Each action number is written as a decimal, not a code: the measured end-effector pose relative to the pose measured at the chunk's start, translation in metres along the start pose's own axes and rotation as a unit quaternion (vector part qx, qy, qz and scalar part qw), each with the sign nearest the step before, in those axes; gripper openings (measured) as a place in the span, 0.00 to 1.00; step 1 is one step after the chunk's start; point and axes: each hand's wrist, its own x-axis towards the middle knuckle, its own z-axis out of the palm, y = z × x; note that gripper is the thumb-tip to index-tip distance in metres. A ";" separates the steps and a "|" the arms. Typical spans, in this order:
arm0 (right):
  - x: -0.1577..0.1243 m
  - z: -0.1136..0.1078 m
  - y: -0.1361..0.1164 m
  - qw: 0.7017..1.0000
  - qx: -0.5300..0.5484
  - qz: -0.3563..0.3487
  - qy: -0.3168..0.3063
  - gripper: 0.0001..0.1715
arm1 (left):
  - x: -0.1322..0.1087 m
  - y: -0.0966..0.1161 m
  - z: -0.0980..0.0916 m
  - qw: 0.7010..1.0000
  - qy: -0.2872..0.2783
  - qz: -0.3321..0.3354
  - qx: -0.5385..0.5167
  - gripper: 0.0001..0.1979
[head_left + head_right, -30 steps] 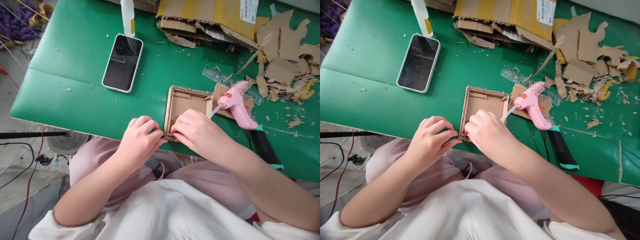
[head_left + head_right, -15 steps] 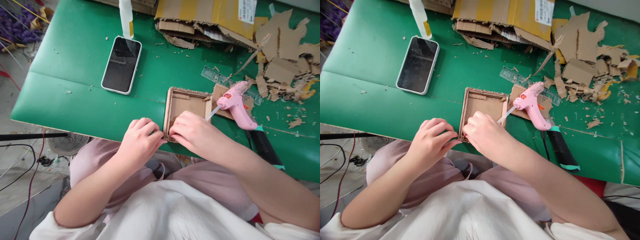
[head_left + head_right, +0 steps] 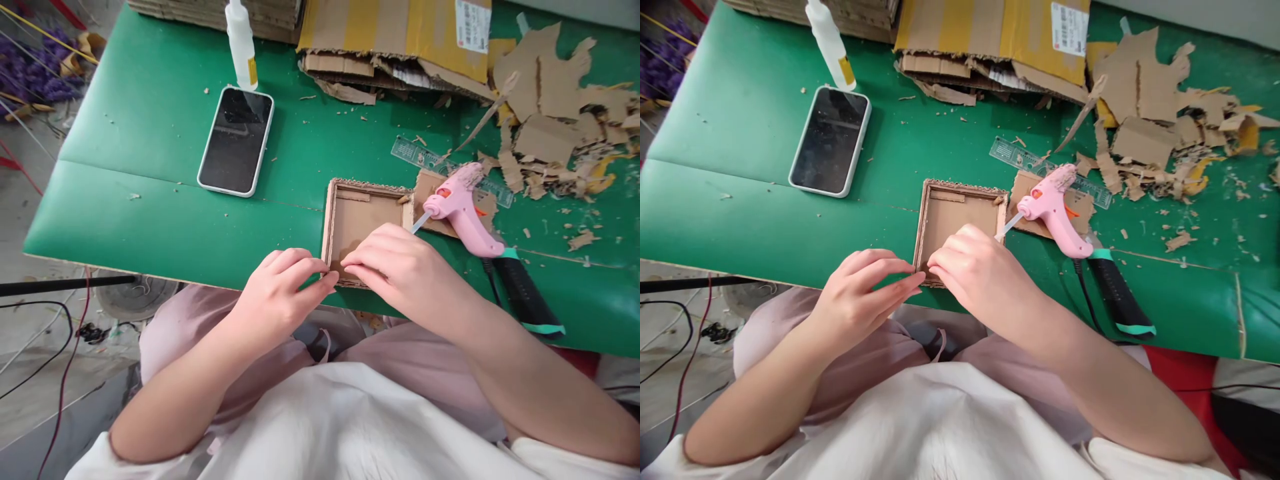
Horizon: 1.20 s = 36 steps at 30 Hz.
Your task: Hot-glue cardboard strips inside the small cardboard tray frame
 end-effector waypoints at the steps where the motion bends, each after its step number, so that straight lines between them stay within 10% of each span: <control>1: -0.001 0.002 0.000 1.000 0.002 0.004 -0.006 0.11 | 0.000 0.000 0.001 1.000 0.000 0.005 0.002 0.07; 8: 0.000 0.011 -0.006 0.996 0.005 0.048 -0.081 0.11 | -0.002 -0.003 0.001 1.000 -0.023 0.012 -0.006 0.09; 36: -0.006 0.018 -0.028 0.992 -0.096 0.069 -0.032 0.08 | -0.002 -0.007 0.001 0.999 -0.032 0.002 -0.020 0.16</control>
